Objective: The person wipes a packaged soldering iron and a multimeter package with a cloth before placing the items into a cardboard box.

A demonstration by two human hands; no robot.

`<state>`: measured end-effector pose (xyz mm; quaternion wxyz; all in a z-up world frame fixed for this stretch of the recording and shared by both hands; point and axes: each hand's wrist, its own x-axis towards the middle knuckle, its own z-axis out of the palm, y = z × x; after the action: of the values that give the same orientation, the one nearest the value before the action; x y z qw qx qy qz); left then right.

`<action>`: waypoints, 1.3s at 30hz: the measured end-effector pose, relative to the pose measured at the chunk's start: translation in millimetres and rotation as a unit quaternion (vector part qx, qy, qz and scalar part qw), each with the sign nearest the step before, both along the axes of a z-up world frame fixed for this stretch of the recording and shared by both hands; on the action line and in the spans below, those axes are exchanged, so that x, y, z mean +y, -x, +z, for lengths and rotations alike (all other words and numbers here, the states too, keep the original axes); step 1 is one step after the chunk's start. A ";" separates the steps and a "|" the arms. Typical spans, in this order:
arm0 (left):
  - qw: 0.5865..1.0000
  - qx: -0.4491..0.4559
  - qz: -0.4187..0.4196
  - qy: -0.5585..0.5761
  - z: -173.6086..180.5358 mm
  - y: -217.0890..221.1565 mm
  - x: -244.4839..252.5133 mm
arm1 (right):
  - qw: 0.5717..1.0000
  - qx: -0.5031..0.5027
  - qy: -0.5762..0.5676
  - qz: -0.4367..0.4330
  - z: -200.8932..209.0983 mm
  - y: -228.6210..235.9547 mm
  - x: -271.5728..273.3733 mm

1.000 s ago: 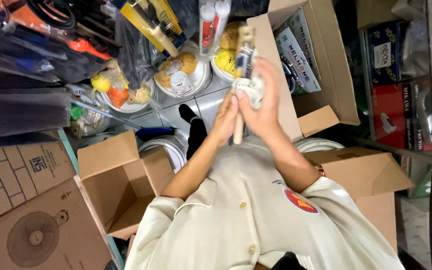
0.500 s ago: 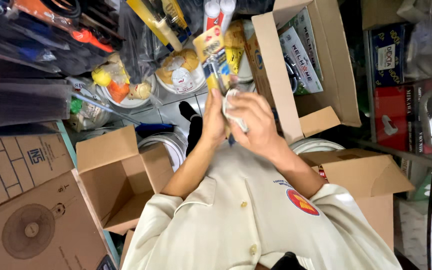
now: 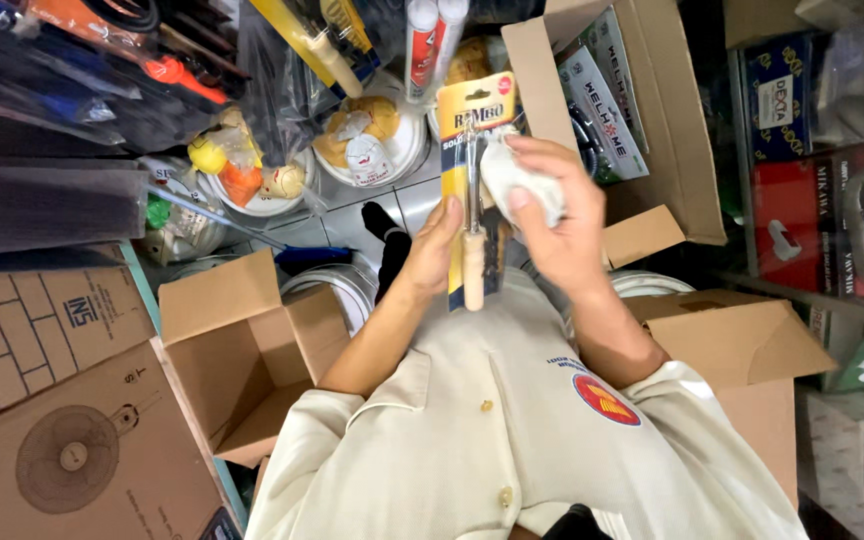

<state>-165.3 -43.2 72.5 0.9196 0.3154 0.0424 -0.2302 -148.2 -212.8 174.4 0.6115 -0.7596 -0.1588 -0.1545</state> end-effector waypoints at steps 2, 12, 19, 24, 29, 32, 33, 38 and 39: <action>1.000 -0.014 -0.002 -0.002 -13.9 1.6 3.5 | 0.999 0.017 0.039 0.026 0.0 -0.3 2.9; 0.999 0.028 0.037 0.006 -5.9 -11.7 5.8 | 0.988 0.135 0.002 0.077 -37.2 19.6 -12.4; 0.993 -0.090 -0.038 0.073 14.4 -19.4 17.7 | 0.994 0.043 -0.089 -0.046 -17.5 1.7 -37.3; 0.992 -0.081 -0.097 0.029 -18.0 -7.8 8.1 | 0.988 -0.120 0.086 -0.055 26.5 -10.7 -31.2; 0.990 -0.047 -0.039 -0.129 -36.7 -5.2 0.3 | 0.956 -0.122 0.266 0.012 27.9 -17.8 13.2; 0.994 0.002 -0.004 -0.113 -26.4 -7.3 2.7 | 0.940 -0.132 0.315 -0.020 17.6 -11.0 25.1; 0.995 0.021 0.008 -0.098 -22.2 -8.9 2.4 | 0.933 -0.137 0.332 -0.027 12.6 -7.6 27.0; 0.996 0.045 0.065 -0.049 -11.6 -27.6 13.2 | 0.922 -0.114 0.365 0.059 -8.7 11.9 32.0; 0.992 0.020 0.086 -0.090 -12.7 -29.0 15.0 | 0.923 -0.102 0.362 0.079 -10.9 16.1 30.3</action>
<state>-136.3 -28.2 59.8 0.9027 0.3878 0.1084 -0.1514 -164.3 -182.5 163.5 0.2853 -0.8944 -0.3249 -0.1145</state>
